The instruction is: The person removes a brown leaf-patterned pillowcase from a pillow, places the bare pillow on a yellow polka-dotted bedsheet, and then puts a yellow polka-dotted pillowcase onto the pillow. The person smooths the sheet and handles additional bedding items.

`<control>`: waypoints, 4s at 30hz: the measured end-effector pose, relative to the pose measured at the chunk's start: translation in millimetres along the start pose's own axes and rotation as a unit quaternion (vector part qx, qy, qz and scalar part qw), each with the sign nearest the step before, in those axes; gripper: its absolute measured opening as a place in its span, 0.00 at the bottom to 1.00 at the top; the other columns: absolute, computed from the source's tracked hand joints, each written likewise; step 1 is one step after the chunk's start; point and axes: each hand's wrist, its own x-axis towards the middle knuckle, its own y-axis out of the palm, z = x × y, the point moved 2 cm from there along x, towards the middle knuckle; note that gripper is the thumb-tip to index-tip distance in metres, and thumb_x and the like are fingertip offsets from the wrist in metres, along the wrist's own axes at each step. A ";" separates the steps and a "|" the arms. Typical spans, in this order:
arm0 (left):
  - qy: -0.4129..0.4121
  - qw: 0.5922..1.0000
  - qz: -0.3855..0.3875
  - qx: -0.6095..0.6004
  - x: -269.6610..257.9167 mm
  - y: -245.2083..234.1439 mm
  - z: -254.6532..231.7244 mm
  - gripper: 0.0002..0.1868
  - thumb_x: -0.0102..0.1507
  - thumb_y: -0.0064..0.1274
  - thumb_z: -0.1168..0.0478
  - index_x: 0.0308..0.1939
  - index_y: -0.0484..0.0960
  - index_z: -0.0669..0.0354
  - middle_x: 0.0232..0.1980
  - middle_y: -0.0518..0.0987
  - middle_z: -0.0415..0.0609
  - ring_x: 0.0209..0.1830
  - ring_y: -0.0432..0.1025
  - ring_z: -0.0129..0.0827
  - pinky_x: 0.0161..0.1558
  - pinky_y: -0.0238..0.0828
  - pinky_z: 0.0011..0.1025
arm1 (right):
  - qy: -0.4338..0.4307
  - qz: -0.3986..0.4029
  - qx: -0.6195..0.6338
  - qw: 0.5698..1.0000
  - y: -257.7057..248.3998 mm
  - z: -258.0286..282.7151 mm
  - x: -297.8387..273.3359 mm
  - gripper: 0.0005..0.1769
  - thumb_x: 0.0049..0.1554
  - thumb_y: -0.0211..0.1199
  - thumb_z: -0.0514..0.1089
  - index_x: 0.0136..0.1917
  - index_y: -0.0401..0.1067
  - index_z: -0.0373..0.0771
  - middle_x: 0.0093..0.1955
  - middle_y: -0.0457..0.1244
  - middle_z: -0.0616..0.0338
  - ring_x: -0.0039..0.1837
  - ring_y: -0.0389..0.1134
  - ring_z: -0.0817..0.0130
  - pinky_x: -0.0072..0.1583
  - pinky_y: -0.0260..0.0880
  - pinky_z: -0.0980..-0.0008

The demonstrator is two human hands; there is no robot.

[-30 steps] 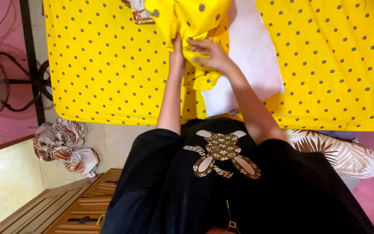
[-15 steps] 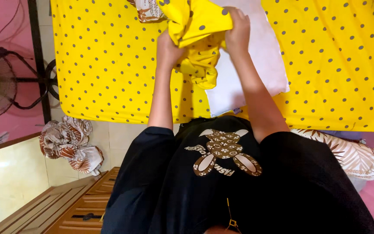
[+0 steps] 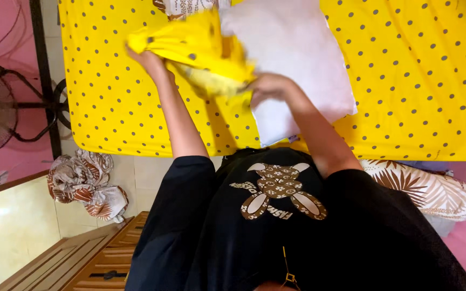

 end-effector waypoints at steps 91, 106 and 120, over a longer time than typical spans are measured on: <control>-0.264 0.925 0.261 0.083 -247.0 116.1 168.8 0.34 0.67 0.46 0.53 0.73 0.64 0.72 0.71 0.70 0.58 0.66 0.67 0.44 0.64 0.65 0.36 | -0.434 -0.384 -0.495 0.647 -107.3 -3.0 -61.4 0.80 0.39 0.84 0.60 0.87 0.34 0.40 0.80 0.48 0.31 0.78 0.51 0.36 0.77 0.44 0.41; -0.158 0.850 0.407 0.294 -275.5 123.7 137.2 0.61 0.53 0.68 0.38 0.74 0.54 0.74 0.74 0.63 0.67 0.77 0.59 0.51 0.72 0.57 0.37 | -0.354 -0.389 -0.535 0.661 -95.5 -1.4 19.4 0.66 0.34 0.81 0.65 0.79 0.52 0.48 0.65 0.52 0.28 0.71 0.48 0.30 0.71 0.37 0.30; 0.073 0.818 0.296 0.488 -238.9 58.8 211.2 0.30 0.58 0.62 0.59 0.66 0.76 0.46 0.70 0.69 0.61 0.69 0.64 0.50 0.71 0.64 0.44 | -0.466 -0.336 -0.465 0.673 -178.6 26.3 -24.6 0.28 0.56 0.73 0.43 0.66 0.67 0.41 0.43 0.66 0.40 0.50 0.68 0.37 0.51 0.63 0.47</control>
